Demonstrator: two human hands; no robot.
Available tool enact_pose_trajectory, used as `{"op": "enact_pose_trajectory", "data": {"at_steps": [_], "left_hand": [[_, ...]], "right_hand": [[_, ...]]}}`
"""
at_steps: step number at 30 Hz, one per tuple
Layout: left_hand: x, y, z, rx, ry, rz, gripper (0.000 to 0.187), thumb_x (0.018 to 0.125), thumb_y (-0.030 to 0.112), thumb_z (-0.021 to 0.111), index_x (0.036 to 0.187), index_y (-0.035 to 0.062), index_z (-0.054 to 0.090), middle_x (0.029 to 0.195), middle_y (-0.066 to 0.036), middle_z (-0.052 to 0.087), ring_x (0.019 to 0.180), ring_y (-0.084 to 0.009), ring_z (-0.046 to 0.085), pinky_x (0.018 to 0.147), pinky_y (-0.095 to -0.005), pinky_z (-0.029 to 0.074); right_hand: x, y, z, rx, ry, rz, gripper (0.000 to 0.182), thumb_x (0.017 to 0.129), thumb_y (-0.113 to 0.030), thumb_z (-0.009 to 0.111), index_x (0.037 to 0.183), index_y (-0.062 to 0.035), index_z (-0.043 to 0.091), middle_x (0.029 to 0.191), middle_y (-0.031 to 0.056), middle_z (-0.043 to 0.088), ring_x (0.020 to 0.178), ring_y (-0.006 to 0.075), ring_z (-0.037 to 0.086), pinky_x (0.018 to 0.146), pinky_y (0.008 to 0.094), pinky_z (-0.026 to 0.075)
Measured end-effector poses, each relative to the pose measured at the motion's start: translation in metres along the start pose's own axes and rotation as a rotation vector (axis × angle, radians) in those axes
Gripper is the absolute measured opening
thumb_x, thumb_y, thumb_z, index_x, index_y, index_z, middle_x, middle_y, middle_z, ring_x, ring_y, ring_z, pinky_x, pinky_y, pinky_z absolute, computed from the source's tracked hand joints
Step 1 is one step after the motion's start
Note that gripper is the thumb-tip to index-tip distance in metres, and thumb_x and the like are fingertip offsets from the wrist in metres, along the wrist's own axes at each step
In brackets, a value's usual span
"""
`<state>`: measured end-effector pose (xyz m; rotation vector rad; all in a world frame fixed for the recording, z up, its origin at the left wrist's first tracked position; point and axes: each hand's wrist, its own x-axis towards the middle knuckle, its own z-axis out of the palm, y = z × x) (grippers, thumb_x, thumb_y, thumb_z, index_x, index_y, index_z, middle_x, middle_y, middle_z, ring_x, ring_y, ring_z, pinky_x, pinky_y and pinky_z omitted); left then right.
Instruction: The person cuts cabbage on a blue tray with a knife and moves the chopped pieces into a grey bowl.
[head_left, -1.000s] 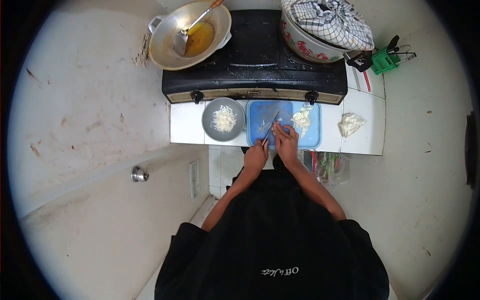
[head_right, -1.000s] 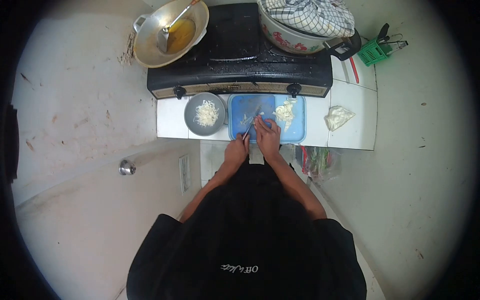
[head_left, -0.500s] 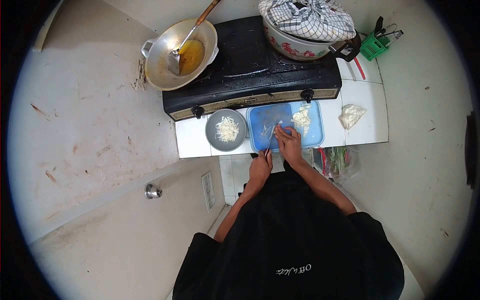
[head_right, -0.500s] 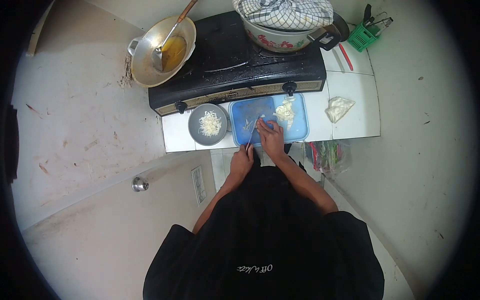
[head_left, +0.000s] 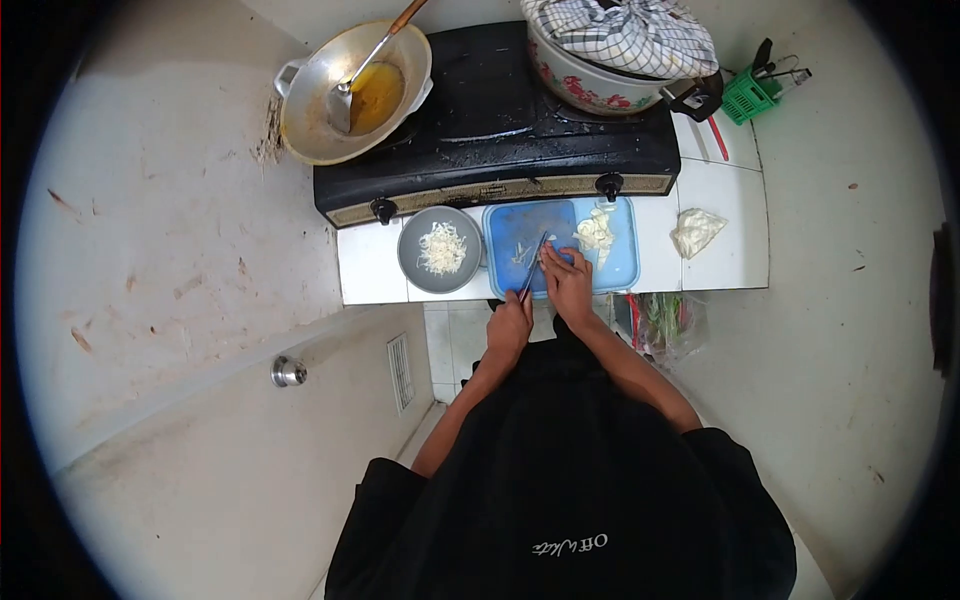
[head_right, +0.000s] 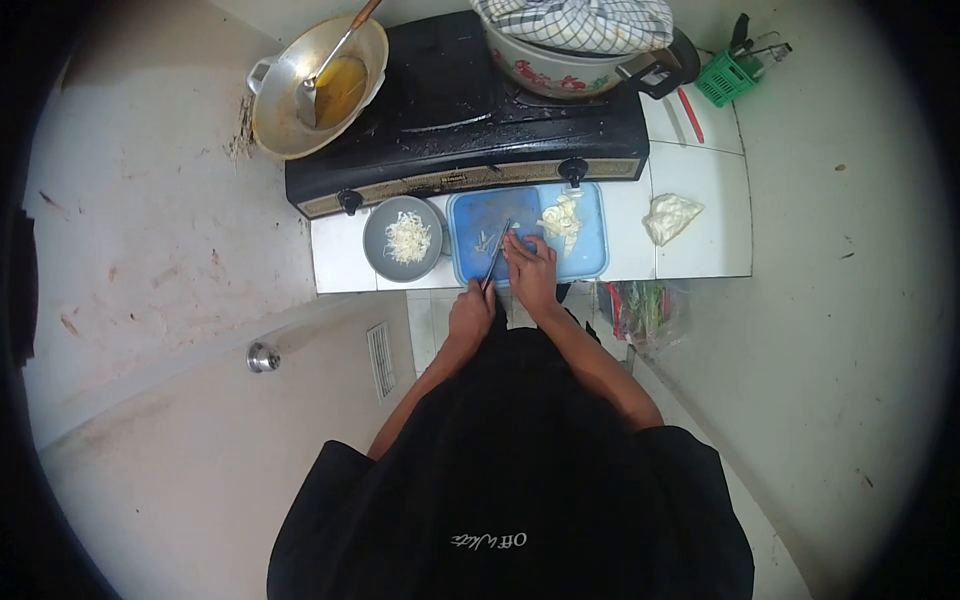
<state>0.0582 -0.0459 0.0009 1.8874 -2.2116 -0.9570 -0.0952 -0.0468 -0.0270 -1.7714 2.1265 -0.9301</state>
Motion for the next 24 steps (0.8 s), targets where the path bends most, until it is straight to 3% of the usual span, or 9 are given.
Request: {"op": "enact_pose_trajectory", "data": {"at_steps": [4,11,24], "left_hand": [[0.009,0.005,0.003,-0.046,-0.044,-0.051,0.040,0.104,0.038,0.050,0.104,-0.0016,0.054,0.079,-0.033,0.067,0.076,-0.0521,0.067,0.066,-0.0603,0.054],[-0.004,-0.002,-0.006,0.077,0.030,0.004,0.043,0.104,0.040,0.050,0.099,-0.0020,0.055,0.071,-0.027,0.068,0.068,-0.0465,0.069,0.059,-0.0553,0.057],[0.000,-0.001,-0.009,-0.102,-0.048,-0.027,0.043,0.103,0.039,0.052,0.105,-0.0044,0.058,0.077,-0.034,0.066,0.076,-0.0540,0.066,0.067,-0.0613,0.053]], "right_hand": [[-0.001,0.001,0.000,-0.004,0.008,-0.014,0.031,0.089,-0.011,0.070,0.120,-0.0112,0.075,0.128,0.0009,0.071,0.113,0.0270,0.060,0.092,0.0387,0.044],[-0.002,-0.004,-0.001,-0.017,-0.013,0.015,0.031,0.092,-0.013,0.068,0.122,-0.0089,0.074,0.130,0.0018,0.070,0.116,0.0284,0.059,0.096,0.0389,0.042],[-0.005,-0.007,0.000,-0.023,-0.039,0.044,0.034,0.093,-0.012,0.067,0.126,-0.0085,0.071,0.135,0.0020,0.067,0.119,0.0293,0.058,0.098,0.0395,0.041]]}}
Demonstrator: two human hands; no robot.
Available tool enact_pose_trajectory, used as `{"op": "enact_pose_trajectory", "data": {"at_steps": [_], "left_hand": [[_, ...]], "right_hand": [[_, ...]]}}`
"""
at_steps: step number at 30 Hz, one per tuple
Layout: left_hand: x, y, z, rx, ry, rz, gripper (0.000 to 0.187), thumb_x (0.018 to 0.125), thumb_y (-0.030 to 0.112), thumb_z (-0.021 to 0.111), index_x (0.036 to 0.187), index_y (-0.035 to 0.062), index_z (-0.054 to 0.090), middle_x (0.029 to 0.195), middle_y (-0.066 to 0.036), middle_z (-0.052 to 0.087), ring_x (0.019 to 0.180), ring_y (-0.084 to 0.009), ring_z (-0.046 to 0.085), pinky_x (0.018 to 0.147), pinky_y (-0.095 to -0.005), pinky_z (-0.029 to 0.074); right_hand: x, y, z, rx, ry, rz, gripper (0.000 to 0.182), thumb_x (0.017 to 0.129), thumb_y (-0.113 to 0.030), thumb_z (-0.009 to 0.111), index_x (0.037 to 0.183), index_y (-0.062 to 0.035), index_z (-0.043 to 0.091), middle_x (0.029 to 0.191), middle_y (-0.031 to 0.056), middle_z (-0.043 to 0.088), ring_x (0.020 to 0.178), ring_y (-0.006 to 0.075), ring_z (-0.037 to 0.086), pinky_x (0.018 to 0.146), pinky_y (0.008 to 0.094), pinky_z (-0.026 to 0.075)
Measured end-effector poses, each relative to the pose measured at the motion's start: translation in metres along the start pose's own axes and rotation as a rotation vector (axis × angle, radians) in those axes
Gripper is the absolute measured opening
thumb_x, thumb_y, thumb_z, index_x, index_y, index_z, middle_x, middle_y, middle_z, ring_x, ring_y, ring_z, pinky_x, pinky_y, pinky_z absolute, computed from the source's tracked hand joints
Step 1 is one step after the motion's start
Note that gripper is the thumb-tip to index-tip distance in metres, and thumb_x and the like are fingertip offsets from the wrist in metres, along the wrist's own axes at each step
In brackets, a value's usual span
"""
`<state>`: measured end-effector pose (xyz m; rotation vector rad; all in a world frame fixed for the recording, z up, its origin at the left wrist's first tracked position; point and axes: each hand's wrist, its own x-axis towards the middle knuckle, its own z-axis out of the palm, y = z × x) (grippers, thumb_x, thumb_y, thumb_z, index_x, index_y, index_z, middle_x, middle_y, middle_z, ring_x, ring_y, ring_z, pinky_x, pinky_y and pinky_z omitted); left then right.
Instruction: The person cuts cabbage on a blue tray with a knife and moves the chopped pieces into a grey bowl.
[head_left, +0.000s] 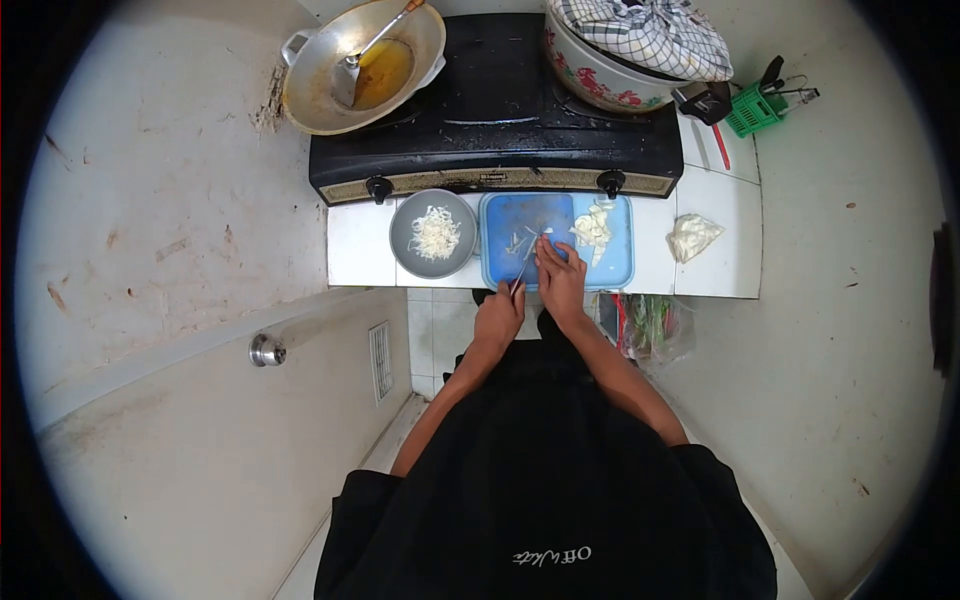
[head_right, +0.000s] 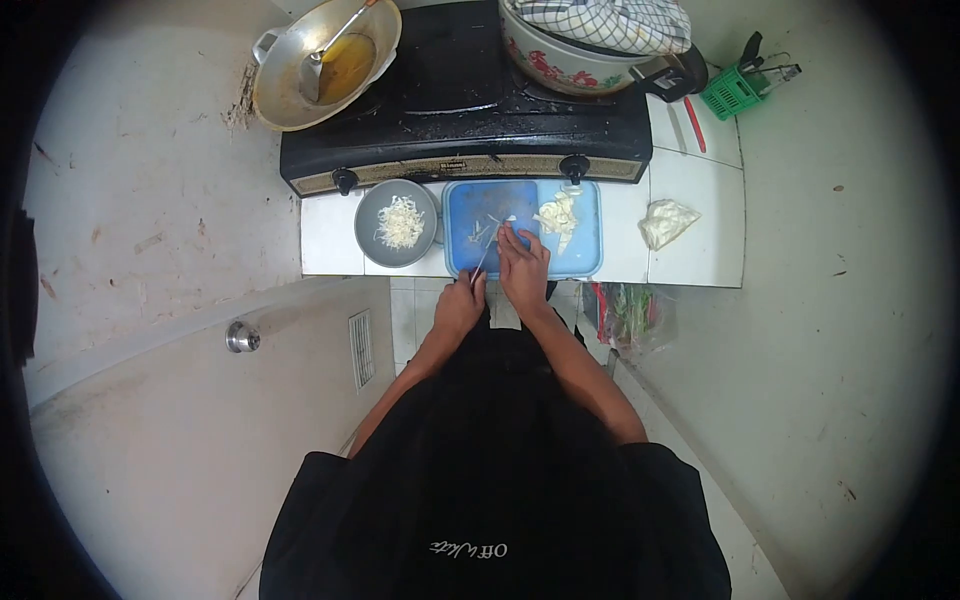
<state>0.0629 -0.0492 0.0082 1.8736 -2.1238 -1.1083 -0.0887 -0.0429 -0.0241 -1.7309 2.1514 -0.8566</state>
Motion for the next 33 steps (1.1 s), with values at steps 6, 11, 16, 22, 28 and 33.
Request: {"op": "enact_pose_trajectory", "data": {"at_steps": [6,11,16,22,28,33], "left_hand": [[-0.004,0.002,-0.001,0.005,-0.024,-0.010,0.045,0.103,0.039,0.053,0.106,-0.0054,0.058,0.078,-0.034,0.066,0.076,-0.0530,0.067,0.067,-0.0608,0.054],[-0.003,0.006,-0.002,0.065,-0.009,-0.009,0.044,0.103,0.038,0.053,0.105,-0.0048,0.058,0.077,-0.034,0.067,0.075,-0.0520,0.068,0.065,-0.0600,0.055],[-0.002,0.004,0.004,0.062,0.001,0.000,0.043,0.103,0.039,0.052,0.104,-0.0040,0.057,0.076,-0.032,0.067,0.073,-0.0516,0.068,0.064,-0.0590,0.055],[0.017,0.010,0.010,0.157,0.035,0.034,0.043,0.105,0.039,0.049,0.101,-0.0028,0.055,0.072,-0.027,0.068,0.069,-0.0454,0.070,0.061,-0.0536,0.058],[0.006,0.005,0.006,0.197,0.026,0.017,0.041,0.105,0.040,0.048,0.102,-0.0005,0.055,0.073,-0.026,0.069,0.069,-0.0434,0.071,0.062,-0.0526,0.058],[-0.011,-0.007,-0.010,0.248,-0.006,-0.006,0.041,0.105,0.040,0.048,0.101,-0.0005,0.055,0.072,-0.025,0.069,0.070,-0.0441,0.071,0.062,-0.0534,0.058]], "right_hand": [[0.000,0.000,-0.002,0.009,0.005,-0.015,0.034,0.092,-0.011,0.067,0.126,-0.0095,0.072,0.136,0.0012,0.067,0.119,0.0290,0.058,0.098,0.0398,0.041],[0.000,0.000,-0.001,0.003,0.006,-0.004,0.035,0.091,-0.011,0.067,0.125,-0.0096,0.072,0.135,0.0010,0.067,0.119,0.0280,0.058,0.098,0.0393,0.041],[0.001,0.002,0.000,0.003,0.011,-0.008,0.034,0.091,-0.011,0.067,0.124,-0.0091,0.072,0.134,0.0008,0.068,0.119,0.0280,0.058,0.098,0.0394,0.041],[-0.002,0.003,0.002,0.010,0.012,0.002,0.032,0.090,-0.011,0.067,0.121,-0.0086,0.073,0.133,0.0018,0.068,0.119,0.0283,0.058,0.098,0.0404,0.041],[0.001,0.001,0.001,-0.016,0.005,0.001,0.032,0.091,-0.012,0.066,0.122,-0.0080,0.073,0.133,0.0014,0.068,0.120,0.0294,0.058,0.098,0.0412,0.041],[-0.001,0.001,0.004,-0.007,0.030,0.002,0.033,0.093,-0.012,0.065,0.125,-0.0095,0.071,0.134,0.0006,0.067,0.119,0.0296,0.059,0.097,0.0416,0.042]]}}
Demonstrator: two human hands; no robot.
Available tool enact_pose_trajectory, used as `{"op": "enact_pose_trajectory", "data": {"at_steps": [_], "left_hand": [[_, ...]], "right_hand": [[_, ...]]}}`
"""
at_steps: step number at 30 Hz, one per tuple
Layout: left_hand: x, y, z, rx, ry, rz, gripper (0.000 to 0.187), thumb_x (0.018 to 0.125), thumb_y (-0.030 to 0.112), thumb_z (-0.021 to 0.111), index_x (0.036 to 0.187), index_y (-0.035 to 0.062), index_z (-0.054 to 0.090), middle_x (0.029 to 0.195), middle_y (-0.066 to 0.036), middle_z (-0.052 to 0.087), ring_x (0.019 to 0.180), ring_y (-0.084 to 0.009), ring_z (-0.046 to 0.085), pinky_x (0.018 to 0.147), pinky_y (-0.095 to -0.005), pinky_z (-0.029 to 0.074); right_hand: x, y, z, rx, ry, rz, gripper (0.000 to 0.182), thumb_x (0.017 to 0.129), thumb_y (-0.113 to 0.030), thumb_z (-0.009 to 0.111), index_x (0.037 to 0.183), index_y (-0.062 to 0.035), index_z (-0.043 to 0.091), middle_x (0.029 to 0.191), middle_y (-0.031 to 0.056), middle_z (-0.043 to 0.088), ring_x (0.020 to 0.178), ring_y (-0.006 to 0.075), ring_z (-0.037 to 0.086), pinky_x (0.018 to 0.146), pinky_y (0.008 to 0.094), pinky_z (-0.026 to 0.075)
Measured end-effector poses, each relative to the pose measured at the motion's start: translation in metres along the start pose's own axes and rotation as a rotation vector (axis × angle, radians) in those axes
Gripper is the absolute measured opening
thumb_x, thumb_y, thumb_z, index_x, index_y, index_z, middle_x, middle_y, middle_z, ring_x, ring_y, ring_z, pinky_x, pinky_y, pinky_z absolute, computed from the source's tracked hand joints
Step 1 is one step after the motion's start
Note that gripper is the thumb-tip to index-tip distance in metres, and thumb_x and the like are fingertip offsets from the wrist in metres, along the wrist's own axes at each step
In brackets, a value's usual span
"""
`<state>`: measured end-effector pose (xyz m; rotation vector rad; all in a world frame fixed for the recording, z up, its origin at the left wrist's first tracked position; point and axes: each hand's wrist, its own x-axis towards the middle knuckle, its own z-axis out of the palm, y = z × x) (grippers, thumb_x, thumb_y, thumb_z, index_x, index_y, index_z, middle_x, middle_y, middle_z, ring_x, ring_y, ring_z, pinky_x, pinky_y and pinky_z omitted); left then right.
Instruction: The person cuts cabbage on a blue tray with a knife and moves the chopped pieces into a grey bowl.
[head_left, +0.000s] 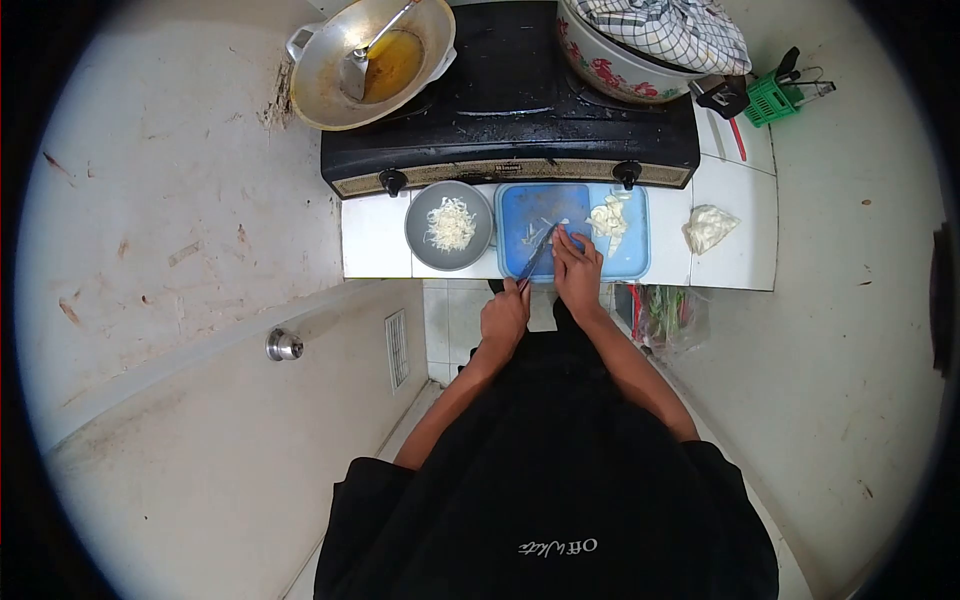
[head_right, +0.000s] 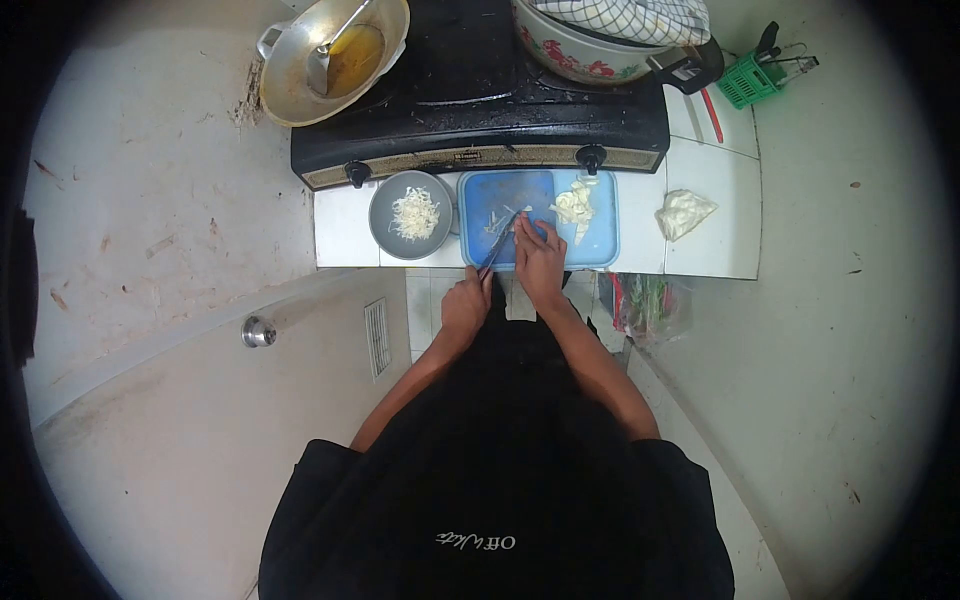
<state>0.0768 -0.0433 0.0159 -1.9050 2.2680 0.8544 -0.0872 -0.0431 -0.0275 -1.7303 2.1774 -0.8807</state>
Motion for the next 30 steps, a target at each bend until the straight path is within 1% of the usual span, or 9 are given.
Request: {"op": "enact_pose_trajectory", "data": {"at_steps": [2,4,7,10,14,16,19,25,30], "left_hand": [[0.006,0.001,-0.003,-0.002,-0.019,-0.010,0.041,0.105,0.040,0.048,0.101,-0.0004,0.055,0.072,-0.026,0.069,0.070,-0.0446,0.071,0.063,-0.0540,0.058],[0.014,0.003,-0.005,-0.133,0.005,-0.032,0.044,0.104,0.040,0.051,0.102,-0.0033,0.056,0.075,-0.032,0.067,0.074,-0.0511,0.068,0.064,-0.0586,0.055],[0.022,0.007,-0.010,-0.171,-0.022,0.009,0.045,0.104,0.040,0.051,0.101,-0.0044,0.057,0.076,-0.034,0.066,0.075,-0.0525,0.067,0.066,-0.0599,0.054],[0.023,0.010,-0.010,-0.226,-0.037,0.060,0.044,0.104,0.039,0.051,0.101,-0.0051,0.058,0.076,-0.034,0.066,0.076,-0.0528,0.067,0.068,-0.0607,0.054],[0.017,0.014,-0.006,-0.230,-0.077,0.027,0.044,0.104,0.038,0.051,0.104,-0.0052,0.058,0.077,-0.035,0.066,0.077,-0.0533,0.066,0.068,-0.0612,0.054],[0.013,0.014,0.000,-0.242,-0.043,0.031,0.043,0.103,0.038,0.052,0.106,-0.0050,0.057,0.078,-0.036,0.066,0.076,-0.0541,0.066,0.067,-0.0612,0.054],[0.010,0.013,0.006,-0.243,-0.051,0.008,0.043,0.103,0.038,0.052,0.109,-0.0046,0.056,0.081,-0.036,0.066,0.076,-0.0541,0.066,0.066,-0.0609,0.054],[0.014,0.017,0.010,-0.144,-0.013,-0.001,0.043,0.103,0.039,0.052,0.108,-0.0037,0.056,0.079,-0.032,0.068,0.074,-0.0512,0.068,0.065,-0.0602,0.054],[0.021,0.023,0.018,-0.128,-0.021,-0.043,0.042,0.104,0.039,0.051,0.105,-0.0031,0.056,0.078,-0.031,0.068,0.073,-0.0497,0.068,0.064,-0.0589,0.055]], "right_hand": [[0.000,0.000,-0.001,-0.002,-0.005,0.005,0.034,0.093,-0.012,0.065,0.126,-0.0100,0.071,0.135,0.0004,0.067,0.119,0.0295,0.059,0.097,0.0415,0.042],[0.001,-0.001,-0.002,-0.003,-0.011,0.008,0.035,0.092,-0.012,0.065,0.127,-0.0104,0.071,0.135,0.0001,0.067,0.119,0.0294,0.059,0.097,0.0414,0.042],[0.000,0.000,-0.001,-0.011,-0.023,0.006,0.036,0.091,-0.012,0.066,0.127,-0.0105,0.070,0.136,-0.0001,0.066,0.119,0.0293,0.058,0.097,0.0413,0.042],[0.000,0.001,-0.001,-0.008,-0.014,-0.011,0.037,0.091,-0.011,0.066,0.127,-0.0101,0.070,0.136,0.0000,0.066,0.120,0.0292,0.058,0.097,0.0412,0.042],[0.002,-0.001,-0.004,-0.014,-0.036,0.000,0.036,0.090,-0.011,0.066,0.126,-0.0095,0.071,0.136,-0.0004,0.066,0.121,0.0288,0.057,0.098,0.0411,0.042],[0.003,0.000,-0.005,-0.022,-0.040,-0.001,0.036,0.090,-0.011,0.066,0.126,-0.0093,0.071,0.137,-0.0006,0.066,0.121,0.0286,0.057,0.098,0.0411,0.042],[0.001,0.001,-0.005,-0.006,-0.046,0.002,0.035,0.090,-0.011,0.066,0.124,-0.0091,0.072,0.137,-0.0006,0.066,0.121,0.0284,0.057,0.098,0.0411,0.042],[0.004,0.002,-0.004,0.021,-0.047,0.005,0.033,0.089,-0.011,0.067,0.122,-0.0092,0.073,0.137,-0.0001,0.066,0.119,0.0282,0.057,0.097,0.0411,0.042],[0.000,0.006,0.001,0.013,-0.026,-0.003,0.033,0.090,-0.012,0.067,0.122,-0.0097,0.073,0.133,0.0012,0.068,0.119,0.0283,0.057,0.097,0.0413,0.042]]}}
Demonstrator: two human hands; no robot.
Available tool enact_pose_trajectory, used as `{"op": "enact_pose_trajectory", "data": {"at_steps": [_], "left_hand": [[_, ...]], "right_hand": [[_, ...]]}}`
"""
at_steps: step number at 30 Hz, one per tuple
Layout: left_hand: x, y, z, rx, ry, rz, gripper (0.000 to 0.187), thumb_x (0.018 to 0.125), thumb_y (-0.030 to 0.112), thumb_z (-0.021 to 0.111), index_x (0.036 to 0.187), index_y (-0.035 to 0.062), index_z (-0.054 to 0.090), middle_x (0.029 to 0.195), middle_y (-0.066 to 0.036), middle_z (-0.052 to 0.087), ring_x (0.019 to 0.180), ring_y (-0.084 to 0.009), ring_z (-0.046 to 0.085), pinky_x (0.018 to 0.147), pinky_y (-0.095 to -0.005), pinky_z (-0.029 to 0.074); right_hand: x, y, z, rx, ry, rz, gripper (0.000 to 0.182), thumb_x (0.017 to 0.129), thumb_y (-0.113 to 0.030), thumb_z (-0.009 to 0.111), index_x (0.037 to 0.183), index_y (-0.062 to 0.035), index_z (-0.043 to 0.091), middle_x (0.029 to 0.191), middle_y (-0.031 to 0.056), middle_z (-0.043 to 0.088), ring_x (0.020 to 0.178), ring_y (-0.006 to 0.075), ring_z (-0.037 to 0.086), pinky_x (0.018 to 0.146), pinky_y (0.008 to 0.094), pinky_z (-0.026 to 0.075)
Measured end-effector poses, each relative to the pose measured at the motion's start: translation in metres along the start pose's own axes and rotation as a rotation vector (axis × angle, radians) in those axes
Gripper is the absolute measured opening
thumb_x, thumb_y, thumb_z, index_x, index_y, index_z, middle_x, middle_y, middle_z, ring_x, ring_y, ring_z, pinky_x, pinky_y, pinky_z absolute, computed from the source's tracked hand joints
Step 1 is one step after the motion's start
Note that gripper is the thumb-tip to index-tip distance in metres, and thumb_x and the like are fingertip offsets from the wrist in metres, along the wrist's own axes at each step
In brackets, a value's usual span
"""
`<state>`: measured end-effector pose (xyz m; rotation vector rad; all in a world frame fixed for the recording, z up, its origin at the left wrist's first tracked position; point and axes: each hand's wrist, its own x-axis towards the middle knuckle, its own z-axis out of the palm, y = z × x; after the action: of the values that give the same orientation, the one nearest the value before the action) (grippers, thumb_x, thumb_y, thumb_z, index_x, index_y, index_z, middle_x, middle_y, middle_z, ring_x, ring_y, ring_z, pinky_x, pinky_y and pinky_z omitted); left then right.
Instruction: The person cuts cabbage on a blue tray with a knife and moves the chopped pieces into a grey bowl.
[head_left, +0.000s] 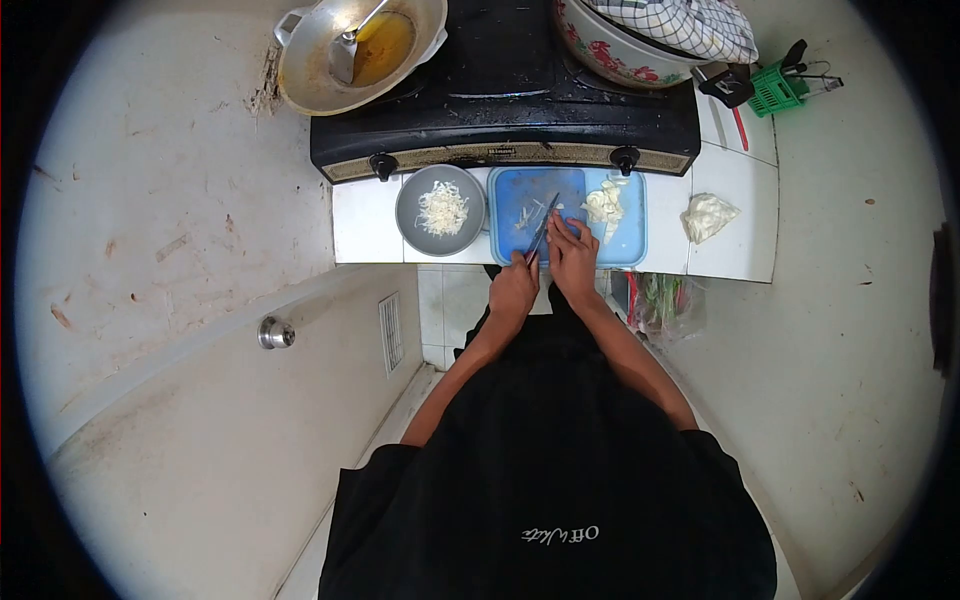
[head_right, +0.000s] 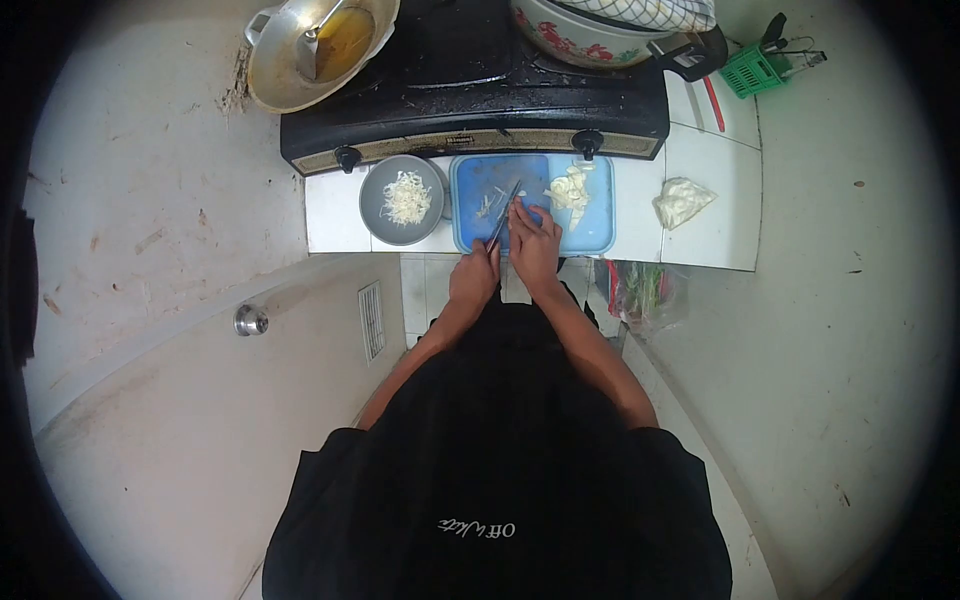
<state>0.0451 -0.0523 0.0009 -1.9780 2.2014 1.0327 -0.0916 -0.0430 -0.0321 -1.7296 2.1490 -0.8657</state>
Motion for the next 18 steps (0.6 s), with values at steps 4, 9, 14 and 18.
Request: {"op": "enact_pose_trajectory", "data": {"at_steps": [4,9,14,18], "left_hand": [[-0.009,-0.003,-0.004,0.004,0.041,0.009,0.041,0.104,0.039,0.051,0.103,-0.0016,0.055,0.075,-0.030,0.068,0.071,-0.0485,0.069,0.062,-0.0581,0.055],[-0.016,-0.011,-0.007,0.055,0.025,-0.017,0.040,0.104,0.040,0.051,0.101,-0.0005,0.054,0.075,-0.030,0.068,0.070,-0.0491,0.068,0.061,-0.0585,0.055],[-0.002,-0.007,-0.002,-0.018,0.068,0.030,0.046,0.105,0.043,0.048,0.103,-0.0020,0.056,0.074,-0.031,0.067,0.071,-0.0498,0.068,0.062,-0.0587,0.056],[-0.012,-0.004,-0.007,-0.110,0.043,0.067,0.047,0.104,0.042,0.050,0.103,-0.0045,0.057,0.077,-0.035,0.066,0.072,-0.0535,0.066,0.064,-0.0621,0.053]], "right_hand": [[0.003,-0.002,-0.003,0.027,0.015,0.009,0.034,0.090,-0.012,0.066,0.123,-0.0100,0.073,0.135,0.0007,0.067,0.119,0.0282,0.057,0.097,0.0418,0.042],[0.000,-0.004,-0.003,-0.007,0.002,0.000,0.037,0.090,-0.012,0.066,0.126,-0.0105,0.071,0.138,-0.0005,0.065,0.120,0.0287,0.057,0.098,0.0430,0.041],[-0.001,-0.006,-0.005,-0.006,0.006,0.008,0.036,0.090,-0.012,0.067,0.125,-0.0086,0.071,0.137,0.0007,0.066,0.121,0.0280,0.057,0.098,0.0413,0.041],[0.001,-0.009,-0.007,0.007,0.020,0.017,0.035,0.090,-0.011,0.066,0.124,-0.0086,0.071,0.136,0.0009,0.067,0.120,0.0281,0.057,0.098,0.0408,0.041]]}}
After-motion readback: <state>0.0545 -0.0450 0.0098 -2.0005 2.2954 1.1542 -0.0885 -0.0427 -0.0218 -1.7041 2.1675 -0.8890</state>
